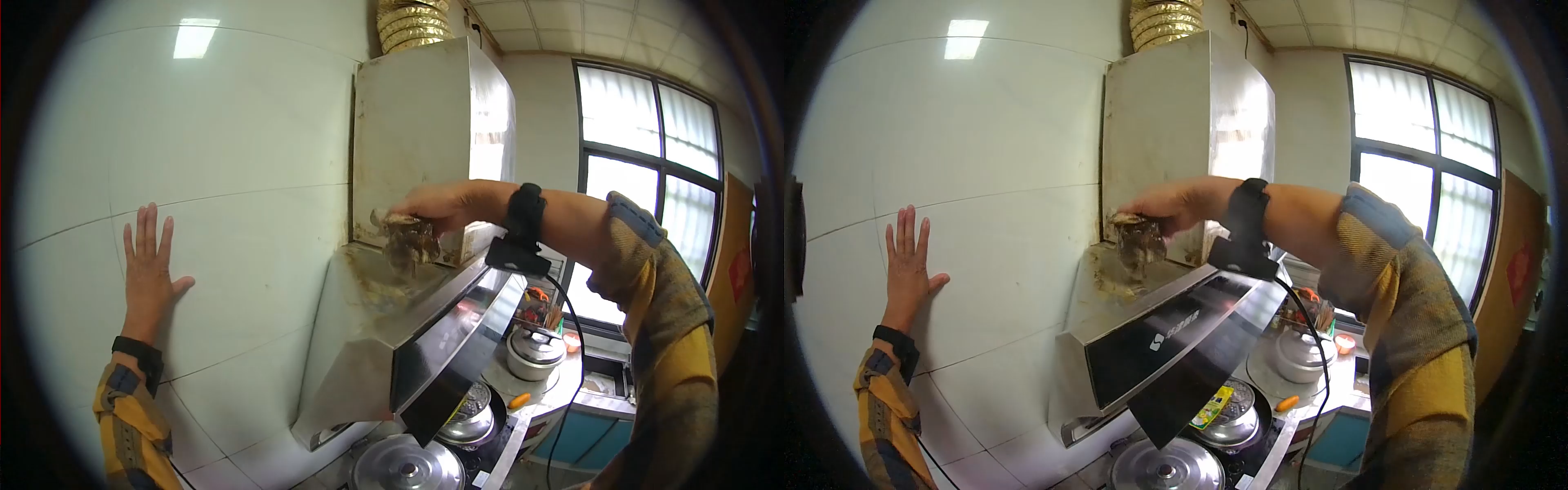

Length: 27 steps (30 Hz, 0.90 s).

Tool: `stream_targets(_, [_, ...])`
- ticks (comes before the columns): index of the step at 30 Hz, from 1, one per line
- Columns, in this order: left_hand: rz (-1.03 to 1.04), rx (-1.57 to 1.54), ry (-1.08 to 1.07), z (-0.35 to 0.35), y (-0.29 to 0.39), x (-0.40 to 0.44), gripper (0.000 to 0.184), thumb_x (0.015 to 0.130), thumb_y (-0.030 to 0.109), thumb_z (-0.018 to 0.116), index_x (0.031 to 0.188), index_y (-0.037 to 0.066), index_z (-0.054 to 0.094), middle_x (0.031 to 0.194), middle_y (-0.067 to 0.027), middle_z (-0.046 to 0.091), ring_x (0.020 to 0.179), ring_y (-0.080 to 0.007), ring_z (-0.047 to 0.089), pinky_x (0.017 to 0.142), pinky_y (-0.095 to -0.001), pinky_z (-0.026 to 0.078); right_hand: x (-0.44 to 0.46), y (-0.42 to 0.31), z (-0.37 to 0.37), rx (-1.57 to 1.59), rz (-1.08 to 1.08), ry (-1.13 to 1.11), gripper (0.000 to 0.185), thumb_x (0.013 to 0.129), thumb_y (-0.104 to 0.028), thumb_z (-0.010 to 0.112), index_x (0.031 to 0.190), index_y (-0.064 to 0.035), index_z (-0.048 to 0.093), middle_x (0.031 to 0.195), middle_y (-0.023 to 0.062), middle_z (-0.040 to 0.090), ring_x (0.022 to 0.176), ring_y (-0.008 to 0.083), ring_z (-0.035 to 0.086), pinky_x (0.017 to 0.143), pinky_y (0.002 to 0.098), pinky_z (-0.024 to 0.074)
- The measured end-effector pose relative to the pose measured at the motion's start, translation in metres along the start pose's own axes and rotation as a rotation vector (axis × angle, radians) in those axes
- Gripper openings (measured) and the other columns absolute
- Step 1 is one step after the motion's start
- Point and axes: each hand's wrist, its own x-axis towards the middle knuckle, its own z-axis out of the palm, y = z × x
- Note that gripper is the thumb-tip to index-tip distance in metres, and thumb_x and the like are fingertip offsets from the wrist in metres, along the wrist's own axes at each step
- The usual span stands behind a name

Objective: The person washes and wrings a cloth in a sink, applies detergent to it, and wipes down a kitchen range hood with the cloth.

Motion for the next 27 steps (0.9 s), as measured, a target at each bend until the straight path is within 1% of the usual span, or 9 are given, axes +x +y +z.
stream_targets(5, [0.010, 0.066, 0.026, 0.004, -0.001, -0.001, 0.124, 0.045, 0.042, 0.081, 0.142, 0.010, 0.012, 0.149, -0.0137, 0.005, 0.138, -0.0292, 0.004, 0.113, -0.0458, 0.007, -0.021, -0.004, 0.008, -0.679, 0.119, 0.257, 0.040, 0.078, -0.040, 0.062, 0.099, -0.0061, 0.061, 0.082, 0.0110, 0.062, 0.069, 0.0216, 0.063, 0.053, 0.0333, 0.0509])
stream_targets(7, [-0.013, 0.064, -0.022, -0.001, 0.002, 0.000, 0.118, 0.049, 0.041, 0.081, 0.141, 0.010, 0.016, 0.149, -0.0143, 0.006, 0.138, -0.0288, 0.004, 0.112, -0.0462, 0.007, -0.004, 0.030, -0.001, -1.040, 0.050, 0.182, 0.046, 0.075, -0.042, 0.064, 0.099, -0.0038, 0.061, 0.087, 0.0178, 0.063, 0.069, 0.0297, 0.063, 0.061, 0.0396, 0.0507])
stream_targets(11, [0.017, 0.070, -0.042, 0.005, -0.005, -0.001, 0.114, 0.053, 0.049, 0.078, 0.141, 0.009, 0.017, 0.149, -0.0161, 0.006, 0.138, -0.0289, 0.003, 0.112, -0.0464, 0.006, -0.009, 0.036, 0.004, -1.155, -0.009, 0.049, 0.046, 0.076, -0.043, 0.060, 0.096, -0.0016, 0.060, 0.085, 0.0200, 0.063, 0.073, 0.0340, 0.062, 0.067, 0.0419, 0.0478])
stream_targets(12, [0.007, 0.080, -0.051, 0.005, -0.007, 0.000, 0.114, 0.053, 0.049, 0.078, 0.141, 0.009, 0.017, 0.149, -0.0161, 0.006, 0.138, -0.0289, 0.003, 0.112, -0.0464, 0.006, -0.010, 0.041, 0.014, -1.269, -0.170, 0.117, 0.043, 0.077, -0.040, 0.059, 0.095, -0.0011, 0.061, 0.083, 0.0198, 0.063, 0.075, 0.0365, 0.061, 0.068, 0.0429, 0.0473])
stream_targets(15, [-0.003, 0.097, -0.077, 0.004, -0.003, -0.001, 0.114, 0.054, 0.051, 0.077, 0.141, 0.009, 0.017, 0.149, -0.0161, 0.006, 0.138, -0.0288, 0.003, 0.112, -0.0465, 0.006, -0.005, 0.037, 0.028, -1.285, -0.034, 0.121, 0.035, 0.075, -0.034, 0.058, 0.083, -0.0001, 0.063, 0.083, 0.0191, 0.063, 0.077, 0.0385, 0.060, 0.069, 0.0440, 0.0466])
stream_targets(18, [-0.007, 0.109, -0.065, 0.006, -0.002, 0.001, 0.114, 0.054, 0.051, 0.077, 0.141, 0.009, 0.017, 0.149, -0.0164, 0.006, 0.138, -0.0288, 0.003, 0.112, -0.0466, 0.006, -0.005, 0.018, 0.047, -1.675, -0.376, -0.096, 0.033, 0.076, -0.032, 0.056, 0.079, -0.0004, 0.064, 0.082, 0.0196, 0.063, 0.073, 0.0380, 0.059, 0.065, 0.0418, 0.0481])
stream_targets(21, [-0.015, 0.113, -0.067, 0.004, -0.001, 0.001, 0.115, 0.053, 0.050, 0.077, 0.141, 0.009, 0.016, 0.148, -0.0164, 0.006, 0.138, -0.0289, 0.003, 0.112, -0.0468, 0.006, -0.011, -0.020, 0.073, -1.367, -0.193, -0.047, 0.033, 0.080, -0.033, 0.053, 0.079, -0.0015, 0.065, 0.077, 0.0159, 0.063, 0.068, 0.0302, 0.060, 0.060, 0.0385, 0.0491])
stream_targets(24, [-0.010, 0.060, -0.055, 0.007, 0.000, 0.000, 0.115, 0.051, 0.043, 0.080, 0.141, 0.010, 0.017, 0.149, -0.0154, 0.007, 0.138, -0.0292, 0.004, 0.112, -0.0476, 0.006, 0.008, -0.027, 0.059, -0.728, 0.081, -0.029, 0.032, 0.081, -0.033, 0.057, 0.082, -0.0022, 0.065, 0.072, 0.0107, 0.062, 0.065, 0.0210, 0.059, 0.057, 0.0348, 0.0485])
stream_targets(27, [-0.005, 0.011, -0.016, 0.009, -0.002, 0.000, 0.116, 0.047, 0.034, 0.084, 0.140, 0.011, 0.019, 0.149, -0.0144, 0.008, 0.138, -0.0296, 0.006, 0.112, -0.0481, 0.008, 0.030, -0.023, 0.036, -0.460, -0.009, 0.078, 0.028, 0.080, -0.030, 0.062, 0.087, -0.0027, 0.066, 0.069, 0.0075, 0.059, 0.067, 0.0155, 0.057, 0.057, 0.0330, 0.0472])
